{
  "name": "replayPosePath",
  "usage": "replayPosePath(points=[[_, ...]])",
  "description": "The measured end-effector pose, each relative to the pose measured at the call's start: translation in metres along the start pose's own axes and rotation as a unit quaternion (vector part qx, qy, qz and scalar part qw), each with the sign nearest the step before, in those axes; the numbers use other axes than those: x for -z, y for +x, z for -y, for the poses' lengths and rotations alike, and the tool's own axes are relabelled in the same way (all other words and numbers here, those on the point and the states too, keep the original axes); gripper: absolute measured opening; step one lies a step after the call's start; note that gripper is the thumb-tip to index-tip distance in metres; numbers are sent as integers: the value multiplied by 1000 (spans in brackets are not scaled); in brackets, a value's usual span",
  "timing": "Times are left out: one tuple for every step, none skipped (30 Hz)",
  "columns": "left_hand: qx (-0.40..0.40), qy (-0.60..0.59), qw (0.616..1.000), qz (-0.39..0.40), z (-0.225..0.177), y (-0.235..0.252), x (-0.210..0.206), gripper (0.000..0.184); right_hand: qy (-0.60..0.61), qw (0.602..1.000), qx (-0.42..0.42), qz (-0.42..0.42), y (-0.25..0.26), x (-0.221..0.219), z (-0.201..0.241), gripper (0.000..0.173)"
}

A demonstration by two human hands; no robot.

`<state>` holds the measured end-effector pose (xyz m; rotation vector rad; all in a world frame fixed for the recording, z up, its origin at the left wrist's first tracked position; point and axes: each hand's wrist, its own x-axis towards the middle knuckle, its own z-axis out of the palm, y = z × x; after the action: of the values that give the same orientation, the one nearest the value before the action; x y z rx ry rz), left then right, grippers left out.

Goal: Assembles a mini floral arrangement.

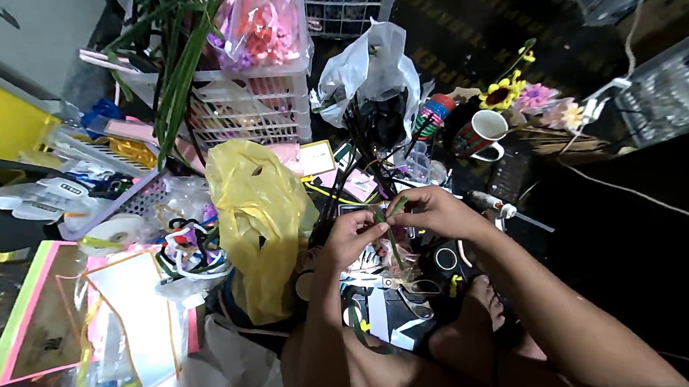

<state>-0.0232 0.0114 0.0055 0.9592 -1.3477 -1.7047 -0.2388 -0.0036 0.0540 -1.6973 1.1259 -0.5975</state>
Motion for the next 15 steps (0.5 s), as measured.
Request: replayPosePath(points=[[-1,-3,1000,2,1,0,0,4,44,999,-16,2,2,-1,-3,8],[0,-4,1000,-2,1,1,0,5,82,996,-32,2,4,-3,-6,9],[3,-3,1000,-9,2,0,0,5,107,993,-45,3,5,-5,-8,10],[7,2,1000,-12,3,1,0,6,121,991,-56,11,6,-6,-10,11],[14,11,1000,-13,3,1,0,7,128,989,-66,26,7,-6,-11,11],[25,22,999,-7,2,1,0,7,131,987,-76,47,8,-5,-11,11],[38,34,999,4,0,1,1,8,122,987,-81,68,9,-3,-11,11],[53,45,997,18,-1,1,3,8,102,988,-78,90,9,0,-10,11],[66,52,996,33,-2,0,4,8,73,989,-70,111,10,3,-9,11],[77,58,994,48,-3,0,5,9,38,990,-52,128,10,6,-6,11],[85,60,993,60,-3,0,5,8,-2,990,-25,141,10,9,-4,9],[89,57,992,70,-3,-1,6,8,-46,988,2,148,11,11,-1,6],[92,53,992,76,-3,-1,6,7,-91,984,31,147,11,13,1,4],[92,47,992,74,-3,-1,6,6,-134,980,61,138,12,15,4,2],[92,38,993,64,-4,0,6,4,-167,975,91,119,12,15,6,3]])
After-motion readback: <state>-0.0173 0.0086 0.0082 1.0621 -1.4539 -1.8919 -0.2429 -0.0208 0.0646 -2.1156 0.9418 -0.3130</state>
